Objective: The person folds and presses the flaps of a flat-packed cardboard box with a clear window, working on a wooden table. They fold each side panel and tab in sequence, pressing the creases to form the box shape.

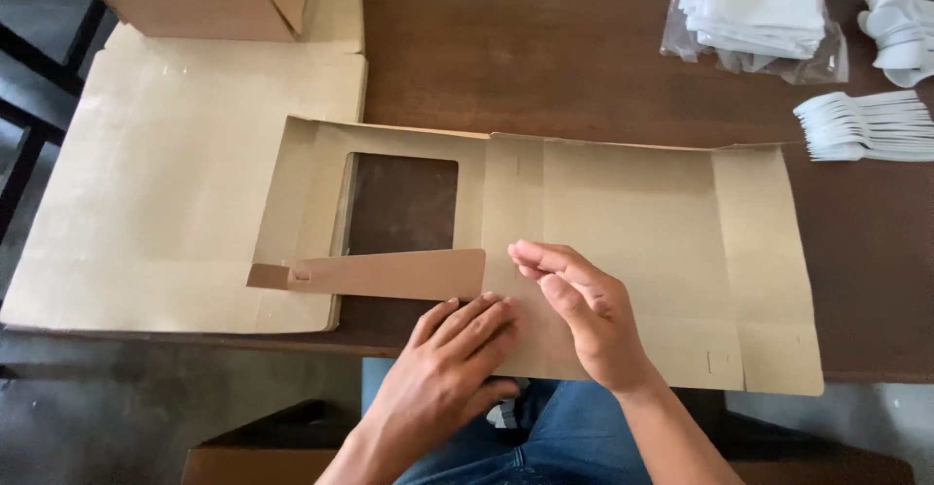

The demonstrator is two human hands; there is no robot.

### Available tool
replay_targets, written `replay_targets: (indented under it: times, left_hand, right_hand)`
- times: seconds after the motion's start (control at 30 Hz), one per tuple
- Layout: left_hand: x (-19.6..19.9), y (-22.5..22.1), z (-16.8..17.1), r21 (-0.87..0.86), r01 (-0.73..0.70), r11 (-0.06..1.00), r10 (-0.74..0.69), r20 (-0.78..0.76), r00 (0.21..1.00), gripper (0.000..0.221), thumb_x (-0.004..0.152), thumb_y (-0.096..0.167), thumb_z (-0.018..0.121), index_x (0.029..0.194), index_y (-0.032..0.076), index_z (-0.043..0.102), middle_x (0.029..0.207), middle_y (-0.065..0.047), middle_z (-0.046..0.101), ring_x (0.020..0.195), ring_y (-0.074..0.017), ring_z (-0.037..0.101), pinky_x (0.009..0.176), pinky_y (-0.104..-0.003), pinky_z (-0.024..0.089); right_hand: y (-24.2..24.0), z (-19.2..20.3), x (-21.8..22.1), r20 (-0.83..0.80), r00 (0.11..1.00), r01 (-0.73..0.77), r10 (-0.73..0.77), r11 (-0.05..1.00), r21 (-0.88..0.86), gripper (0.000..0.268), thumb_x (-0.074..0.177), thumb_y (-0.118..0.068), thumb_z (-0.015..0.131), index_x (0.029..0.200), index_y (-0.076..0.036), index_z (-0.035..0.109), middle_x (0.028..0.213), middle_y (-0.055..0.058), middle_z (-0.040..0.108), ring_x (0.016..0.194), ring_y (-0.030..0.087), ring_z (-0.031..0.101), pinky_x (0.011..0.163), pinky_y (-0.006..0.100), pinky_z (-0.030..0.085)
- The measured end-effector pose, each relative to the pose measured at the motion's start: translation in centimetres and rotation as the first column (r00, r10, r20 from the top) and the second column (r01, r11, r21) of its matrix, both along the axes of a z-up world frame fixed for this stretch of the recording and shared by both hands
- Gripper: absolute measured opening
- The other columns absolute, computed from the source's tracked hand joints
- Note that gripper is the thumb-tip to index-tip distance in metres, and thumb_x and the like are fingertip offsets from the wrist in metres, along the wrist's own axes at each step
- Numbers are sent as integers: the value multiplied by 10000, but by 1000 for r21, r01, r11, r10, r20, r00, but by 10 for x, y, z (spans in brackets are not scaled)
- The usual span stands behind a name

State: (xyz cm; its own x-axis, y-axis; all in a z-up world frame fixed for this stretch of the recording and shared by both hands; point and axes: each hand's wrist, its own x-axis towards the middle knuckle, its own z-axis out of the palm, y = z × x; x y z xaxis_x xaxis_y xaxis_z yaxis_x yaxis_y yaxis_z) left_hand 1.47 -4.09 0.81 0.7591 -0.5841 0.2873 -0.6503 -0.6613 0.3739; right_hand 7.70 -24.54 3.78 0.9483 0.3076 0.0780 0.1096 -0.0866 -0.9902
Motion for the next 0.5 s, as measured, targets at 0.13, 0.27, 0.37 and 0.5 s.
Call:
replay_targets:
  times: [0.13,0.27,0.37,0.5]
  left_hand:
    - [6,-1,1,-54,-18,998,21,47,999,493,1041,421,585,1369,54,608,1474,-108,593,1393,-282,532,1069,-456,432]
    - [10,-2,6,-132,-23,991,38,110,993,440,1061,411,548,1264,40,668,1375,-124,664,1314,-291,605,1044,-440,469]
    - [13,-3,4,-172,-41,984,57,85,995,404,1070,396,531,1244,68,690,1338,-106,692,1277,-293,633,982,-437,484]
    - [18,-4,4,-178,-71,981,72,-1,997,396,1054,390,540,1241,79,700,1290,-95,724,1199,-292,658,870,-413,489]
  right_hand:
    - [-13,-7,-1,76,997,-14,1,986,167,525,1035,-290,511,1449,33,494,1376,204,646,1273,281,645,1090,422,583]
    - [-40,12,-8,188,982,-3,3,1000,2,497,1036,-273,479,1415,44,527,1401,192,627,1303,284,639,1075,399,588]
    - [-73,13,-14,300,949,18,97,934,-358,465,997,-314,504,1344,-27,624,1382,158,663,1312,271,632,1127,418,508]
    - [-113,6,-23,340,929,62,147,842,-535,521,979,-365,508,1360,-27,620,1381,144,661,1303,252,632,1127,403,504]
